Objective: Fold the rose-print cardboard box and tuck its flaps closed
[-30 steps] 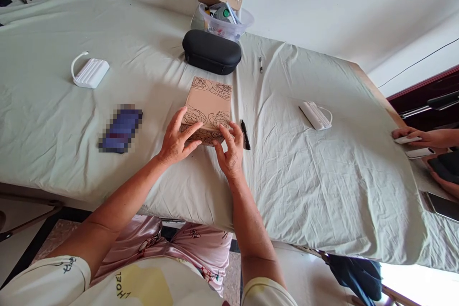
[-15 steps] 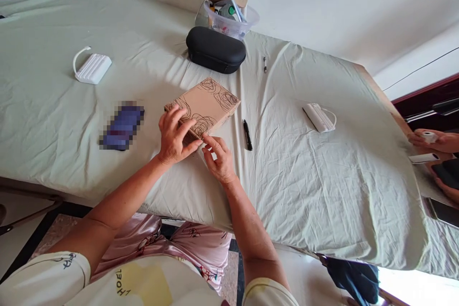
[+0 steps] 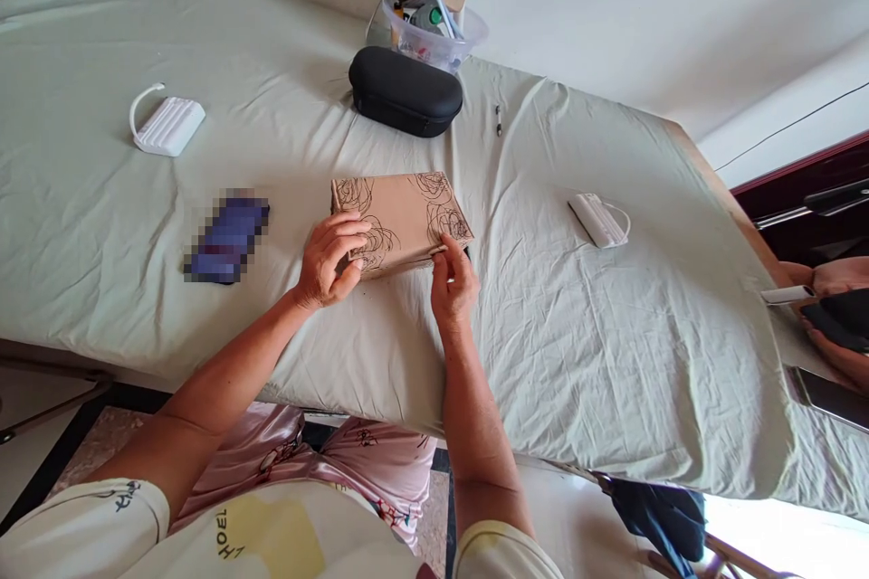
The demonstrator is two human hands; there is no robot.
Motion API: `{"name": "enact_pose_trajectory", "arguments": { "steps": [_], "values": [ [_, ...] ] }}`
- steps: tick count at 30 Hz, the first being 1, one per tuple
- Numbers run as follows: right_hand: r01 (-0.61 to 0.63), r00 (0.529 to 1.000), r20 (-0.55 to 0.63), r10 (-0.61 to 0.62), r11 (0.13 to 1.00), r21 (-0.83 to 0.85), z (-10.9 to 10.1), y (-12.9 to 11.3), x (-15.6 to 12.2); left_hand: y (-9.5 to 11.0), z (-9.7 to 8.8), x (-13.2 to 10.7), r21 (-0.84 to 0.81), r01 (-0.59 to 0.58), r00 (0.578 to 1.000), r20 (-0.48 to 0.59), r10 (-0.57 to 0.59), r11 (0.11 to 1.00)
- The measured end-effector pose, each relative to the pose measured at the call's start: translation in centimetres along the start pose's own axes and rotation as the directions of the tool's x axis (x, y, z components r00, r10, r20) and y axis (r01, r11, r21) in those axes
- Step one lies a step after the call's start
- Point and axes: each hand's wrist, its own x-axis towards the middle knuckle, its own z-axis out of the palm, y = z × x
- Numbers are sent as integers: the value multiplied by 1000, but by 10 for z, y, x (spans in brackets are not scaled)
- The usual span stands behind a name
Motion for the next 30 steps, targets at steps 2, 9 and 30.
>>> {"name": "enact_pose_trajectory", "arguments": {
  "steps": [2,9,30],
  "values": [
    [-44,997,-69,44,999,3,-5,2,4,-1,-1,0,-54,4,1000,-30,-6,999],
    [-200,977,-80,199,980,-13,-9,11,12,-3,-6,1,-56,120,985,-114,-126,991],
    [-64,954,262,145,954,-293,0,24,6,-27,26,-9,8,572,820,-39,-571,820]
  ]
}}
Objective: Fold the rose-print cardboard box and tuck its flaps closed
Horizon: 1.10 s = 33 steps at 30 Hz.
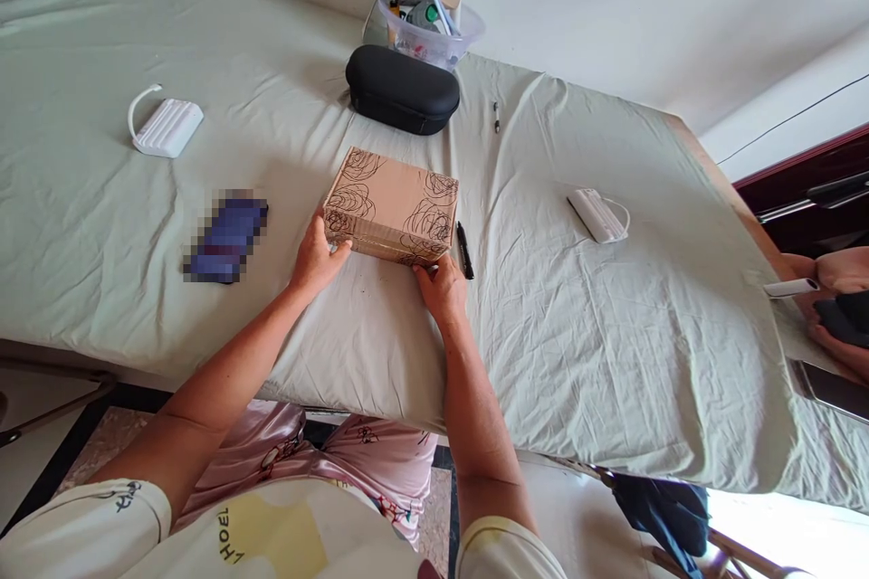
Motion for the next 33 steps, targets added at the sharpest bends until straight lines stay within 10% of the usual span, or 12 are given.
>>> {"name": "enact_pose_trajectory", "arguments": {
  "steps": [8,17,23,33],
  "values": [
    [95,964,243,-108,994,62,-9,-21,-7,-12,4,2,-175,-5,998,-60,-5,985],
    [393,811,360,-461,885,249,-3,-38,-20,-16,-4,13,-421,79,994,-34,-103,903],
    [502,701,389,-598,801,325,10,-51,-32,1,-7,0,-400,-79,994,32,100,913],
    [563,809,-49,-586,746,356,5,-54,-40,11,-14,-8,-263,-471,867,41,497,842]
  ]
}}
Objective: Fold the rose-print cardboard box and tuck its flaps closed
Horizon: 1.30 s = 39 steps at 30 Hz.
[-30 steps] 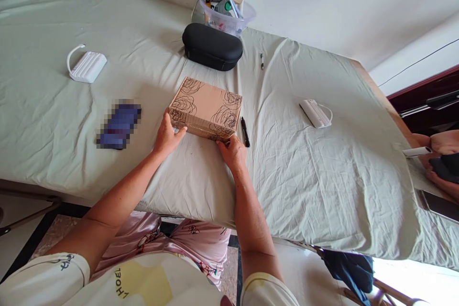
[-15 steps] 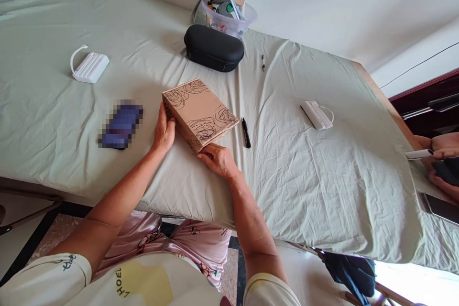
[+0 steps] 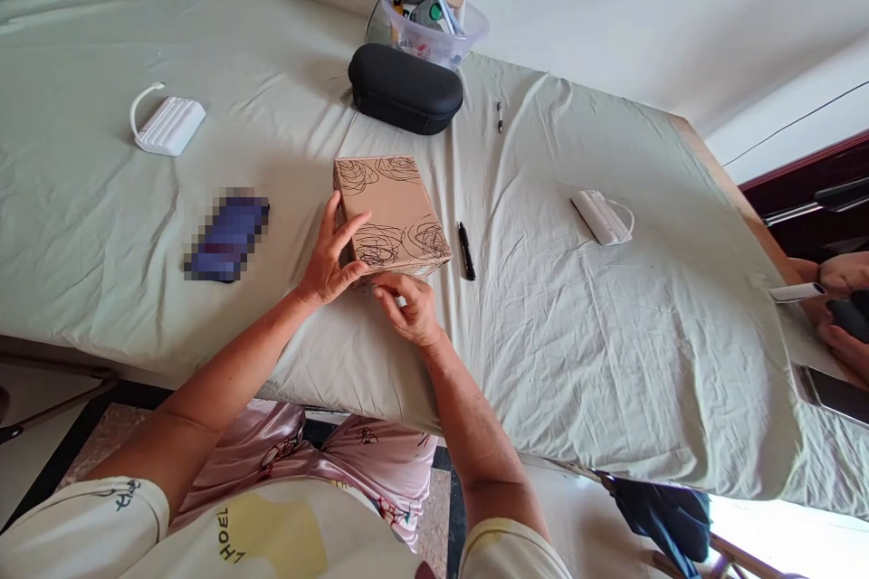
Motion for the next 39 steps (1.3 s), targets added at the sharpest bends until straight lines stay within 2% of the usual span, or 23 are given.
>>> {"name": "enact_pose_trajectory", "arguments": {
  "steps": [3,6,11,17,25,29,31,36,39],
  "values": [
    [-31,993,-111,31,1000,0,3,-1,-2,0,2,1,-2,-146,989,0,146,989],
    [-95,980,-172,97,995,22,6,0,-3,1,4,2,38,-211,977,-1,211,977],
    [-176,953,-250,169,984,-6,8,6,-4,3,6,2,99,-203,979,-3,204,974],
    [-267,918,-322,230,961,-76,-3,18,-1,5,3,3,98,-184,982,-35,188,978],
    [-410,809,-473,350,912,-26,-22,37,5,2,-3,7,96,-68,996,-59,74,993],
    [-462,765,-505,401,887,4,-28,42,6,5,-7,8,87,-12,998,-61,18,996],
    [-470,772,-485,410,882,-3,-30,41,6,5,-8,8,74,2,998,-63,3,997],
    [-408,834,-399,381,913,20,-31,37,5,2,-7,7,40,19,996,-91,-16,999],
    [-400,846,-374,380,916,26,-31,38,5,0,-6,7,18,47,994,-103,-45,999]
  ]
}}
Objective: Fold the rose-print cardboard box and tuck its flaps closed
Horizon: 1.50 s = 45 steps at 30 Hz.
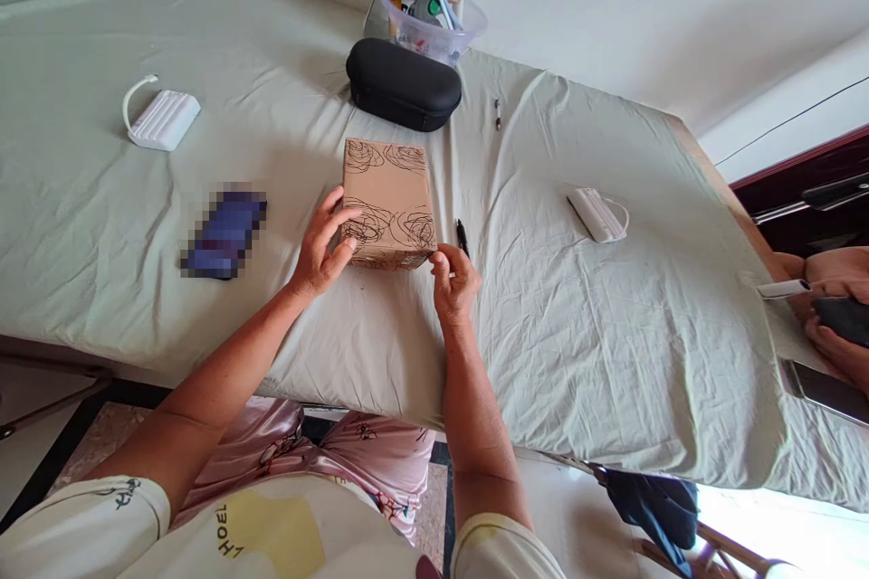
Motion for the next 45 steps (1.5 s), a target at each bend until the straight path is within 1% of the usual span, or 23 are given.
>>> {"name": "enact_pose_trajectory", "arguments": {
  "steps": [5,8,13,18,21,23,25,28,31,33,35,39,42,45],
  "values": [
    [-41,998,54,43,999,-27,4,10,2,-1,1,1,-72,85,996,-1,-85,994],
    [-66,993,92,70,997,-39,5,14,3,0,1,1,-96,114,993,3,-114,989],
    [-48,982,174,68,992,-118,3,12,6,1,0,2,-111,132,991,7,-132,985],
    [-44,976,200,86,978,-203,3,16,7,-4,1,2,-103,113,993,43,-109,988],
    [-57,956,268,121,970,-237,5,18,5,-11,6,0,-59,77,996,41,-74,995],
    [-67,947,288,143,964,-258,6,17,4,-16,10,-2,-24,82,996,35,-81,996],
    [-65,947,286,144,961,-268,7,16,4,-21,14,-5,-1,128,991,34,-127,992],
    [-43,950,286,125,961,-275,6,16,5,-27,19,-9,38,230,972,36,-231,972],
    [-18,950,293,108,956,-293,6,17,5,-33,20,-14,149,292,953,44,-301,945],
    [-5,952,291,98,953,-304,5,18,4,-36,20,-16,247,288,949,57,-311,925],
    [14,953,292,81,950,-311,5,20,4,-39,19,-19,310,272,951,61,-305,911],
    [54,952,303,52,943,-329,6,23,3,-43,18,-21,332,252,958,47,-283,909],
    [58,952,302,55,934,-352,7,23,2,-41,16,-20,349,249,953,77,-292,903],
    [64,945,324,53,938,-340,7,22,2,-36,13,-18,375,253,941,120,-317,892]
  ]
}}
